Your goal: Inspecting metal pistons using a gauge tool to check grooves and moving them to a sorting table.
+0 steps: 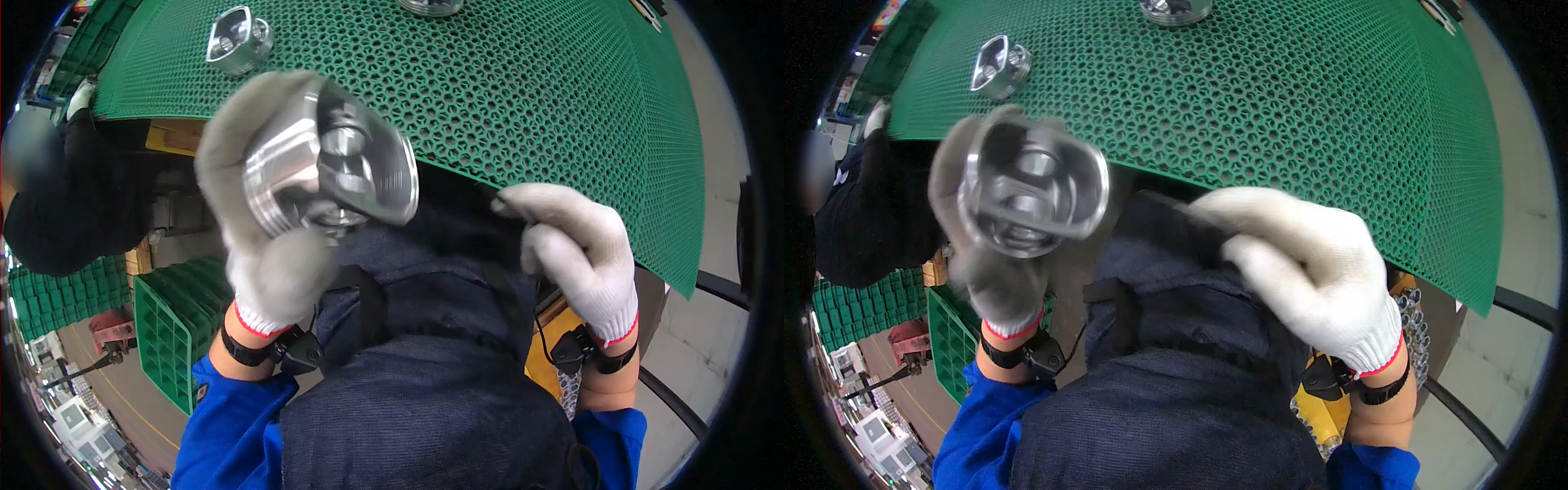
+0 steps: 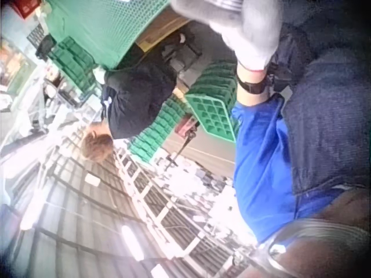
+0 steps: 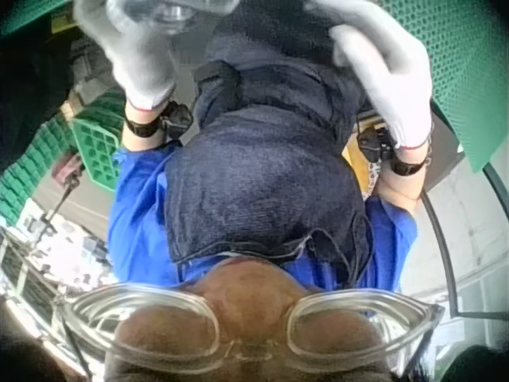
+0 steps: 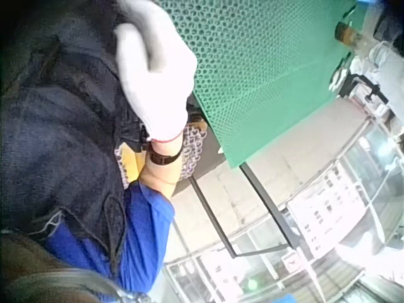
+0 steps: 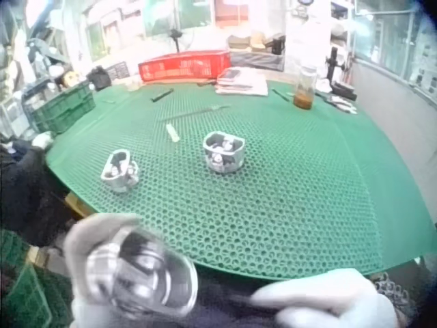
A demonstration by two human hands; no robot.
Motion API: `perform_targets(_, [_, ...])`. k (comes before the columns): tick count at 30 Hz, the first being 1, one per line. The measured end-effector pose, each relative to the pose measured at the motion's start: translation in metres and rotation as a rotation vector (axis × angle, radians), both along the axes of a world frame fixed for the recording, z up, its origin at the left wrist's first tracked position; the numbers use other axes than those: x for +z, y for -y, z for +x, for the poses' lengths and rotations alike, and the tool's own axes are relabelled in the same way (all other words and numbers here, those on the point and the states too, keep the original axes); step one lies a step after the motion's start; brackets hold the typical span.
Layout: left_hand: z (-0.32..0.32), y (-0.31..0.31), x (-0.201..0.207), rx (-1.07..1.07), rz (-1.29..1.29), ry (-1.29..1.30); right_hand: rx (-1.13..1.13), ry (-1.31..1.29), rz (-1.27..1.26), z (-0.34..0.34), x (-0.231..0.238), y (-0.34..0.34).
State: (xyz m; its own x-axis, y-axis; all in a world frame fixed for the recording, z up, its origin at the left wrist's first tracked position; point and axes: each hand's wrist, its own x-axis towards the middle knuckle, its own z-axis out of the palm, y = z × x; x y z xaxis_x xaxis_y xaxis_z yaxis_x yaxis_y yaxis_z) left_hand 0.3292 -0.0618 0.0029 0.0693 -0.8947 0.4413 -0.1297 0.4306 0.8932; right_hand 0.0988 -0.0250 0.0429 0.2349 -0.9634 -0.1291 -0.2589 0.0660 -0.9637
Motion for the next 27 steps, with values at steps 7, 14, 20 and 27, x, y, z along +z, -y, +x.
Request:
perform_targets(7, [0.017, -0.008, -0.025, -0.825, 0.825, -1.08, 0.148, -0.245, -0.327, 0.002, -0.027, -0.007])
perform_targets(14, [0.011, -0.006, -0.02, -0.893, 0.728, -1.164, 0.151, -0.448, -0.455, 0.014, -0.04, -0.002])
perform_targets(20, [0.011, -0.012, -0.013, -0.591, 0.779, -1.042, 0.258, -0.395, -0.431, 0.013, -0.037, -0.009])
perform_targets(27, [0.008, -0.006, -0.011, -0.31, 0.176, -0.261, 0.34, -0.488, -0.469, 0.008, -0.017, -0.002])
